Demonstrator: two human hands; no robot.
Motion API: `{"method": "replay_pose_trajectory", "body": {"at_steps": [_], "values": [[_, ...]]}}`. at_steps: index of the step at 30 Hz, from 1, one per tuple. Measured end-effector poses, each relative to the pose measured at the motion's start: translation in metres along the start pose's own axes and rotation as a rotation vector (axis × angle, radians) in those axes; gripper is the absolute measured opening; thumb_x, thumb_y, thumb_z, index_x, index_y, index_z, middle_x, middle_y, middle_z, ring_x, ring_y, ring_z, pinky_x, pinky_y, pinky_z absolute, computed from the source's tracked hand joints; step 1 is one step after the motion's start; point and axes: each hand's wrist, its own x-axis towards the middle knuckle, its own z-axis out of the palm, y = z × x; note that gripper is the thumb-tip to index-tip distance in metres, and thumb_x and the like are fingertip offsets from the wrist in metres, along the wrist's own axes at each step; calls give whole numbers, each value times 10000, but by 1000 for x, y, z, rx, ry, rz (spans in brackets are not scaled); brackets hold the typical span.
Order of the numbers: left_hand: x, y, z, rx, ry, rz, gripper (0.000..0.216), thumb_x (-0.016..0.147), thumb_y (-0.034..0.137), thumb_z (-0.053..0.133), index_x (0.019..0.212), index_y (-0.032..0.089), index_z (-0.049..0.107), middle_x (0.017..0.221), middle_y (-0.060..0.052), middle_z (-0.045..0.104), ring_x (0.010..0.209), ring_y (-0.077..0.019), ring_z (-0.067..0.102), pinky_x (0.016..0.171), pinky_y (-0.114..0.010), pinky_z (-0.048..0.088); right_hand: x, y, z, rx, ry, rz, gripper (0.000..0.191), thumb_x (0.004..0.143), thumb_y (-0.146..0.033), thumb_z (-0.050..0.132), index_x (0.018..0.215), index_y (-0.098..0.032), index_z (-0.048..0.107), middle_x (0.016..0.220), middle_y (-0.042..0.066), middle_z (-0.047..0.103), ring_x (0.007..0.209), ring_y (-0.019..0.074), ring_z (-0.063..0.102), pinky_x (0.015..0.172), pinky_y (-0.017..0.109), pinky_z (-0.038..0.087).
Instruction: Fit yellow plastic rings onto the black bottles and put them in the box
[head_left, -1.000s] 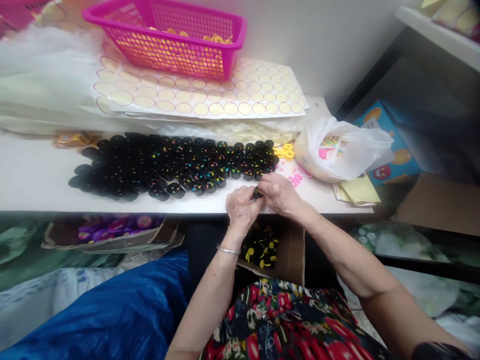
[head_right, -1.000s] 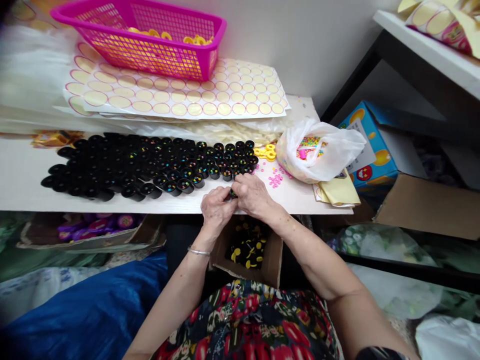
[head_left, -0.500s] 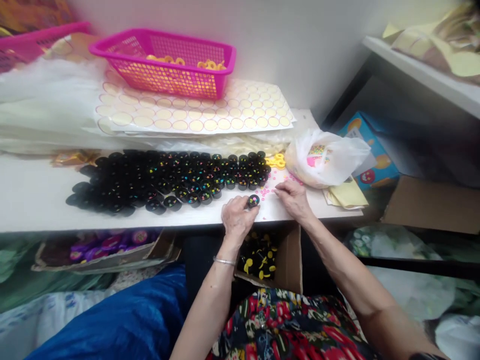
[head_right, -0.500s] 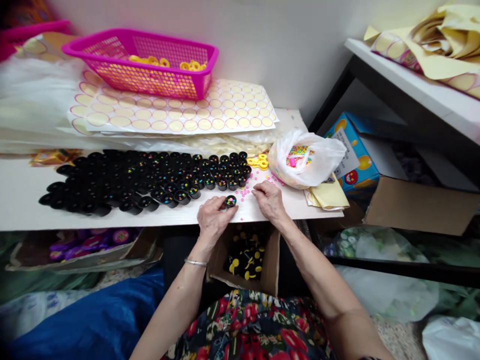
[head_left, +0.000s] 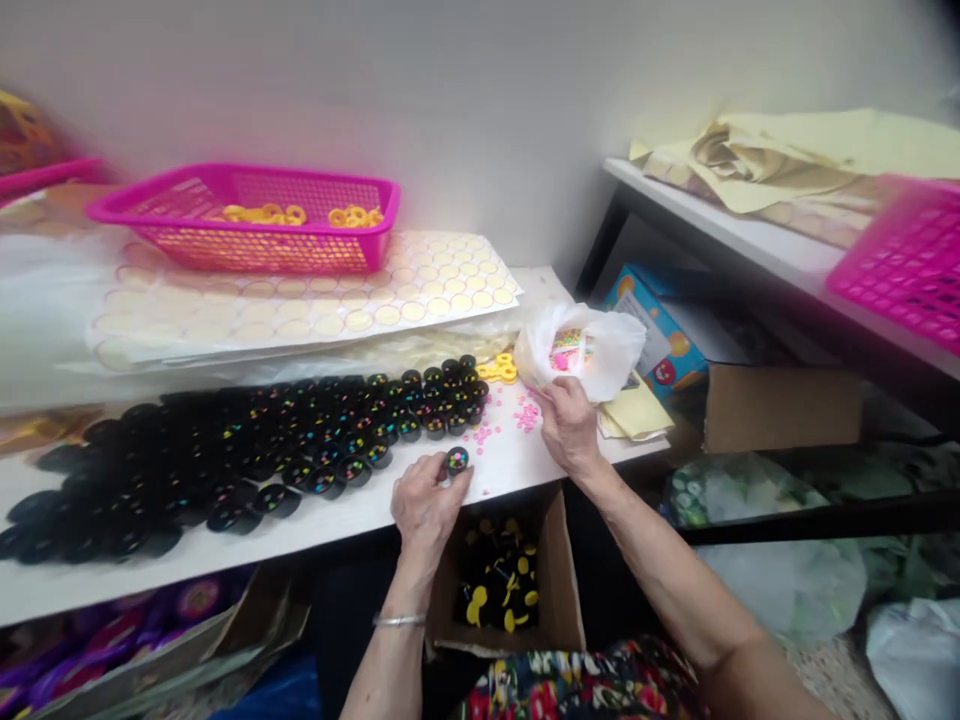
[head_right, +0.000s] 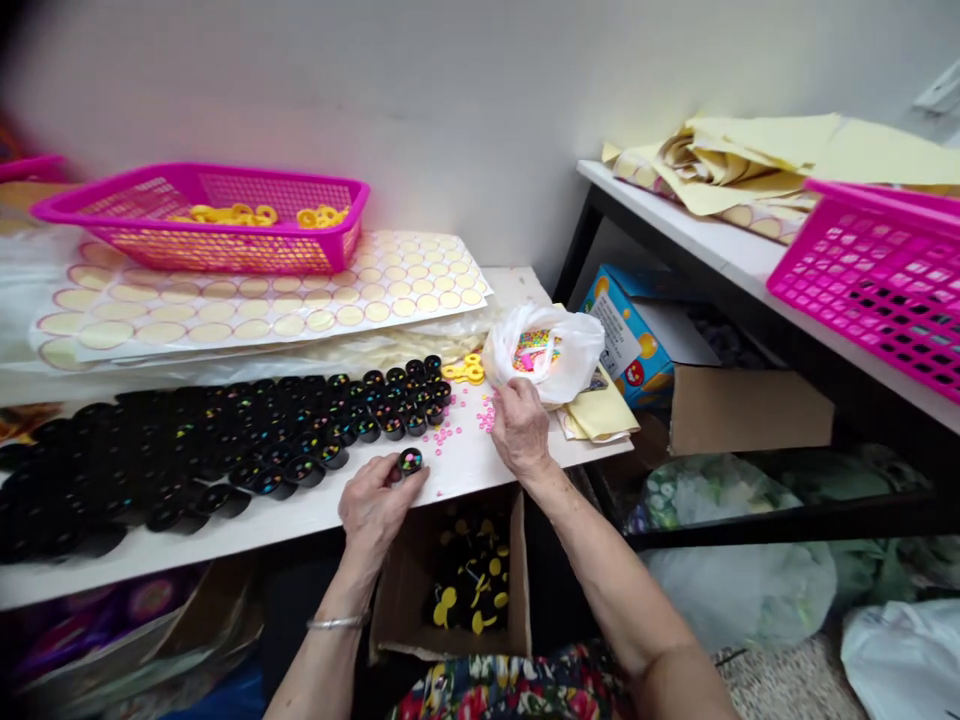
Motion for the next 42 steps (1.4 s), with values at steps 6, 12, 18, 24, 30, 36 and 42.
{"method": "replay_pose_trajectory", "body": {"at_steps": [6, 12, 18, 24, 30, 36, 42], "values": [[0, -4, 1, -6, 11, 22, 186, 692, 401, 587, 728, 220, 612, 611, 22, 517, 639, -141, 517, 615, -257, 360, 54, 17, -7, 23, -86, 0, 194, 784, -140, 426, 733, -173, 611, 770, 60, 590, 778, 176, 542, 734, 285, 424], [-2, -4, 0, -10, 9, 33, 196, 683, 406, 600, 736, 218, 615, 620, 17, 529, 639, -143, 514, 613, -257, 358, 66, -6, 36, -151, -579, -137, 211, 778, -85, 422, 869, -127, 608, 909, 101, 610, 800, 164, 562, 690, 254, 414], [-3, -1, -1, 12, -4, 32, 193, 696, 398, 593, 692, 205, 596, 620, 17, 519, 643, -136, 505, 629, -259, 352, 73, -17, 56, -388, -654, -171, 321, 838, -75, 337, 1018, -86, 602, 1053, 178, 564, 961, 238, 554, 743, 313, 434], [-5, -1, 0, -5, -25, 26, 196, 696, 392, 606, 736, 201, 624, 644, 14, 535, 658, -133, 505, 636, -252, 352, 75, -13, 55, -439, -697, -269, 340, 841, -69, 325, 1001, -74, 625, 1069, 193, 557, 907, 249, 580, 735, 329, 435], [-8, -5, 1, 32, -5, 48, 161, 687, 347, 623, 723, 189, 622, 629, 13, 545, 646, -131, 513, 634, -244, 360, 66, -20, 58, -478, -699, -257, 350, 870, -94, 302, 1075, -80, 585, 1120, 191, 525, 1000, 252, 541, 785, 327, 424], [-8, -6, 0, 38, 23, 59, 140, 684, 326, 625, 659, 192, 588, 611, 17, 543, 637, -130, 518, 625, -240, 357, 75, -33, 54, -399, -770, -242, 261, 827, -109, 414, 964, -89, 635, 1054, 177, 554, 957, 263, 562, 776, 345, 410], [-6, -1, -4, -10, -23, 30, 178, 699, 364, 614, 689, 187, 598, 634, 14, 532, 659, -134, 507, 635, -244, 342, 61, -17, 43, -324, -711, -201, 268, 833, -85, 368, 1000, -95, 577, 1091, 160, 531, 983, 220, 520, 806, 303, 378]]}}
